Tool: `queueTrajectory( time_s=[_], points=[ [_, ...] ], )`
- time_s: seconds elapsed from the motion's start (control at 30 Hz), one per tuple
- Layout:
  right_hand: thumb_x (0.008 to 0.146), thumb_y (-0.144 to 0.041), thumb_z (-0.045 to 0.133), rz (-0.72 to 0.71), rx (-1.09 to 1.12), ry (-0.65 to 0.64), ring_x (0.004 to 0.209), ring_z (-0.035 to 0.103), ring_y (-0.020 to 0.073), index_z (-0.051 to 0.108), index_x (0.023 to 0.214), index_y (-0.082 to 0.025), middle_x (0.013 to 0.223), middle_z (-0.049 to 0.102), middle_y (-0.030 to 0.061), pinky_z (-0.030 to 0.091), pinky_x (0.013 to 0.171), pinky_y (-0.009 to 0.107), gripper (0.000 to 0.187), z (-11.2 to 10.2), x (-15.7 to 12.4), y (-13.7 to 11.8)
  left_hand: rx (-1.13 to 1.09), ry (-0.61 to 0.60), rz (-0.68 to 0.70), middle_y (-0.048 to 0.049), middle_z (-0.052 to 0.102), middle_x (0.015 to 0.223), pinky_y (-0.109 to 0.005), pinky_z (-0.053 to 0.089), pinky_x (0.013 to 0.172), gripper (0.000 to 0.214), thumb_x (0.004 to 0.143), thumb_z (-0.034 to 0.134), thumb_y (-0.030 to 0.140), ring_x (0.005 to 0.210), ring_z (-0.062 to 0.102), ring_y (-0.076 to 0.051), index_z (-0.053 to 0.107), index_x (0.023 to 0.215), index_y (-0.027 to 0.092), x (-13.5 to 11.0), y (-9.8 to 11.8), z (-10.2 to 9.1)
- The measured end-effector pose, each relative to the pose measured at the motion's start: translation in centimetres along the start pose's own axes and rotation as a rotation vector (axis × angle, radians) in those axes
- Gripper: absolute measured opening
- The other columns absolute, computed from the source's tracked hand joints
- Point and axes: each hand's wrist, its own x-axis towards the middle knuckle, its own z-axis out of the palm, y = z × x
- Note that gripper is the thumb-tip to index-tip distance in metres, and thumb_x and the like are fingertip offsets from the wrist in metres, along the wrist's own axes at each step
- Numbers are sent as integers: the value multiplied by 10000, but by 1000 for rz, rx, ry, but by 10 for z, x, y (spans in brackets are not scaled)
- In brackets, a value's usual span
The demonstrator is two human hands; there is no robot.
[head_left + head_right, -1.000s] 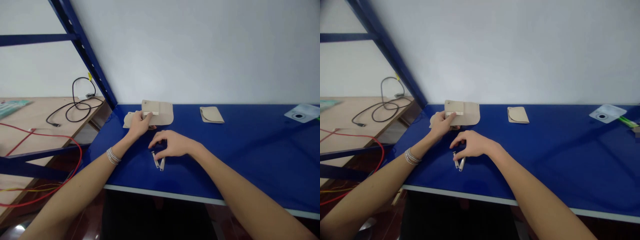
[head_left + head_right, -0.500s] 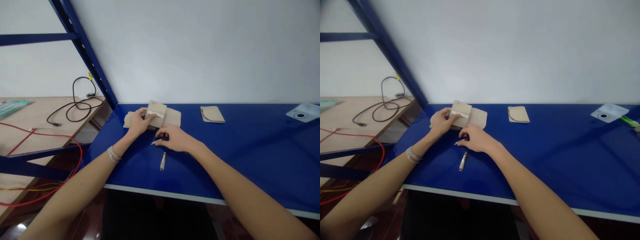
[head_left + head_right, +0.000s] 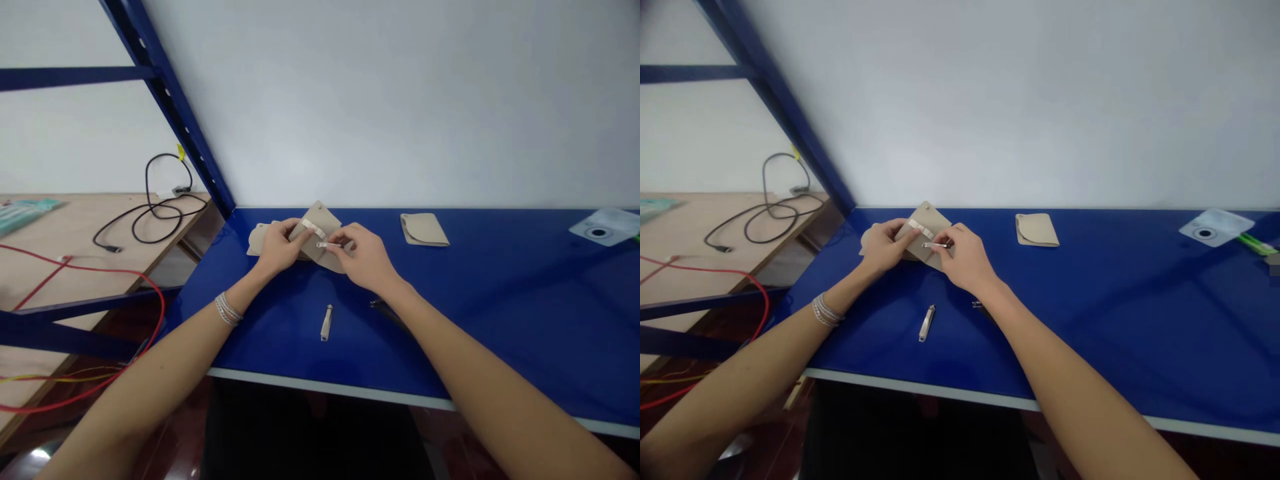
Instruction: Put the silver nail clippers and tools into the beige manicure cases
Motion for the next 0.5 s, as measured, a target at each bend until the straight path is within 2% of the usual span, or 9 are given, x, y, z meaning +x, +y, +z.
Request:
queueTrajectory(
  time_s=[0.1,0.27,0.37,0.5],
  points=[
    [783,-211,636,40,-10,53,740,582,167,650,807,-195,835,631,36,458,694,312,32,1,1,6,50,-21,30,-27,701,729,-223,457,590,310,805,610,418,651,591,-132,714,831,127,-1,3,-1],
    [767,-206,635,93,-12,131,744,588,172,645,799,-190,838,638,42,454,691,320,37,0,3,11,16,-98,33,-30,707,801,-225,461,620,347,811,594,453,708,601,-142,718,899,141,-4,3,0],
    [769,-196,627,89,-7,141,758,594,173,643,802,-188,848,633,43,455,700,321,37,-1,3,11,-12,-160,20,-31,700,824,-228,461,628,334,828,574,442,721,598,-144,714,912,151,-6,5,0],
    [784,-192,615,64,11,128,775,590,176,640,810,-193,864,627,47,462,713,329,37,-2,3,8,6,-194,4,-18,674,768,-235,454,630,314,825,575,441,707,582,-142,712,827,157,-8,10,0]
  ],
)
